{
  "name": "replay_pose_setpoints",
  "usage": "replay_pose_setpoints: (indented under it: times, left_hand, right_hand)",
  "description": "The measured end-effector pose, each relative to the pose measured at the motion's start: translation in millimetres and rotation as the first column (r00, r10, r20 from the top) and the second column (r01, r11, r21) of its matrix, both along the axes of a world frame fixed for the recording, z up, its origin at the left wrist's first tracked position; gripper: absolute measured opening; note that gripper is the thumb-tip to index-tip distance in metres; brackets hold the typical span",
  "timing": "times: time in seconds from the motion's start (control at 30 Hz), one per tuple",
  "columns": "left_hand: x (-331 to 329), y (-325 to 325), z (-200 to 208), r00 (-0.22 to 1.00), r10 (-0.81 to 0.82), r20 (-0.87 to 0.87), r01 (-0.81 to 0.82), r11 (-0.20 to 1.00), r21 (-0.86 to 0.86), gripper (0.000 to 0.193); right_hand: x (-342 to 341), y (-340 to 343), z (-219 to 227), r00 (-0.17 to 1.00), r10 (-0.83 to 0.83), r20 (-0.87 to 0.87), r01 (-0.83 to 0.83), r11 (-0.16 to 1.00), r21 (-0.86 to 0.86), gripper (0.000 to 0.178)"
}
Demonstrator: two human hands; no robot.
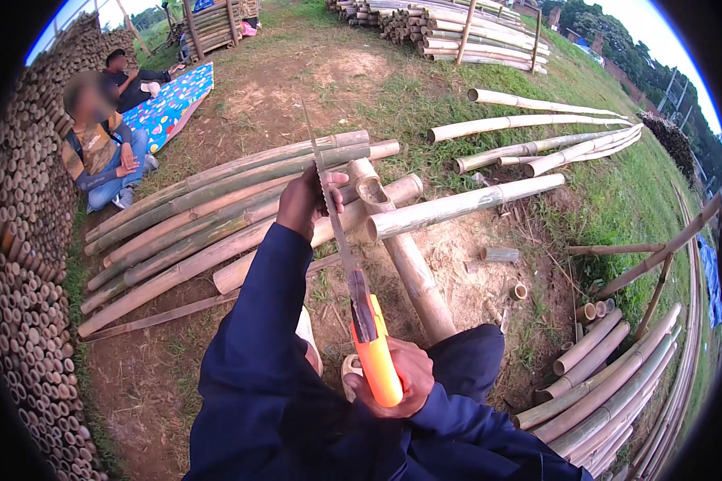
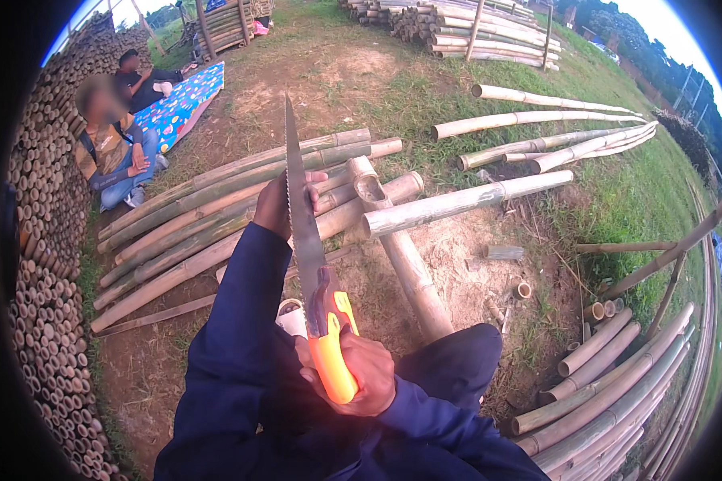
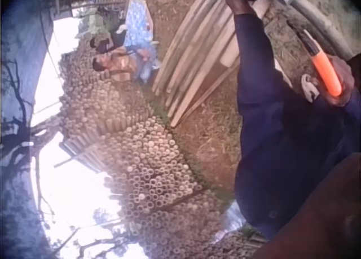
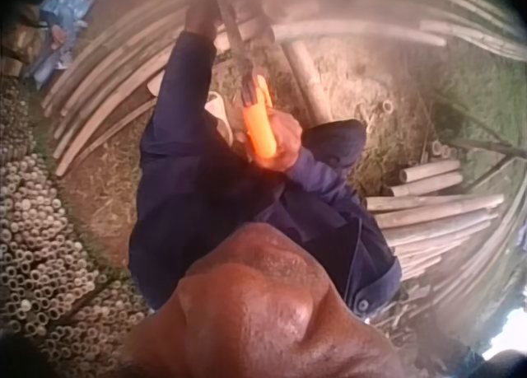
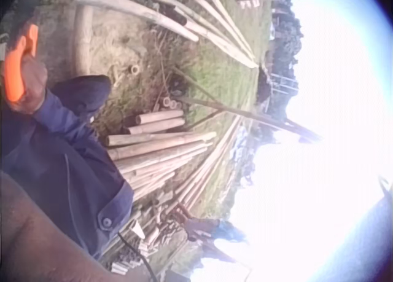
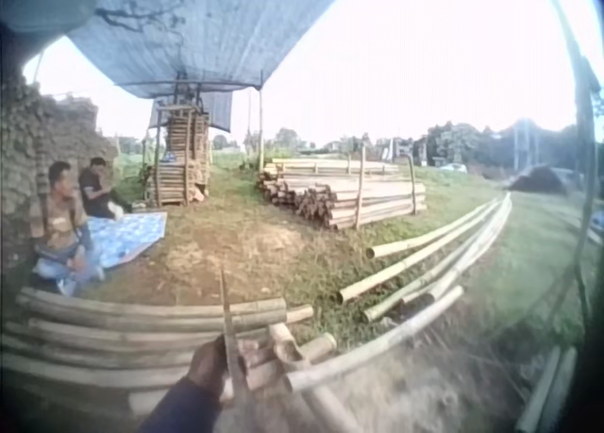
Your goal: The person uses a hand saw to cut bamboo poles into shorter sections. They position each pole on a makeshift stand, saw through it, then move the cut piece aside and repeat the process with additional poles.
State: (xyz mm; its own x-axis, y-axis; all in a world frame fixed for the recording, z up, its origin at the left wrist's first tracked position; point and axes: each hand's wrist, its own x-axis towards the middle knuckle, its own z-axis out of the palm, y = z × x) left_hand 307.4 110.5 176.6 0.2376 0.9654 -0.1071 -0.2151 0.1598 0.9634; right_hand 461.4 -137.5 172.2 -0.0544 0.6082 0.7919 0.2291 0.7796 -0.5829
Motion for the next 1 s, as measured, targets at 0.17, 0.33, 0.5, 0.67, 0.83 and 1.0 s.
replay_pose_setpoints:
  times: [0.17,0.33,0.5,0.67,0.83,1.0]
  left_hand:
    - [1.4,9.9,9.8,1.000,0.007,-0.009,-0.007,1.000,0.013,0.060]
    - [-2.2,12.1,4.9,0.998,-0.012,0.066,0.009,0.999,0.041,0.052]
    - [-1.6,13.9,4.6,0.990,-0.037,0.138,0.027,0.997,0.072,0.040]
    - [-9.5,23.5,-10.2,0.975,-0.042,0.216,0.018,0.994,0.111,0.036]
    - [-4.4,17.3,0.1,0.942,0.002,0.335,-0.064,0.983,0.173,0.025]
    - [-9.4,10.7,9.8,0.898,-0.025,0.439,-0.088,0.968,0.235,0.018]
  right_hand:
    - [0.8,8.5,5.5,0.999,0.016,-0.048,-0.016,1.000,0.003,0.028]
    - [-0.5,9.6,-0.7,0.991,0.007,-0.131,-0.008,1.000,-0.007,0.025]
    - [-0.1,6.5,-17.0,0.970,-0.025,-0.241,0.008,0.997,-0.072,0.025]
    - [14.2,2.2,-19.2,0.903,0.050,-0.427,-0.182,0.944,-0.274,0.026]
    - [22.6,11.2,-22.3,0.760,0.009,-0.650,-0.232,0.938,-0.258,0.026]
    - [32.7,19.8,-37.9,0.585,-0.172,-0.792,-0.285,0.871,-0.400,0.021]
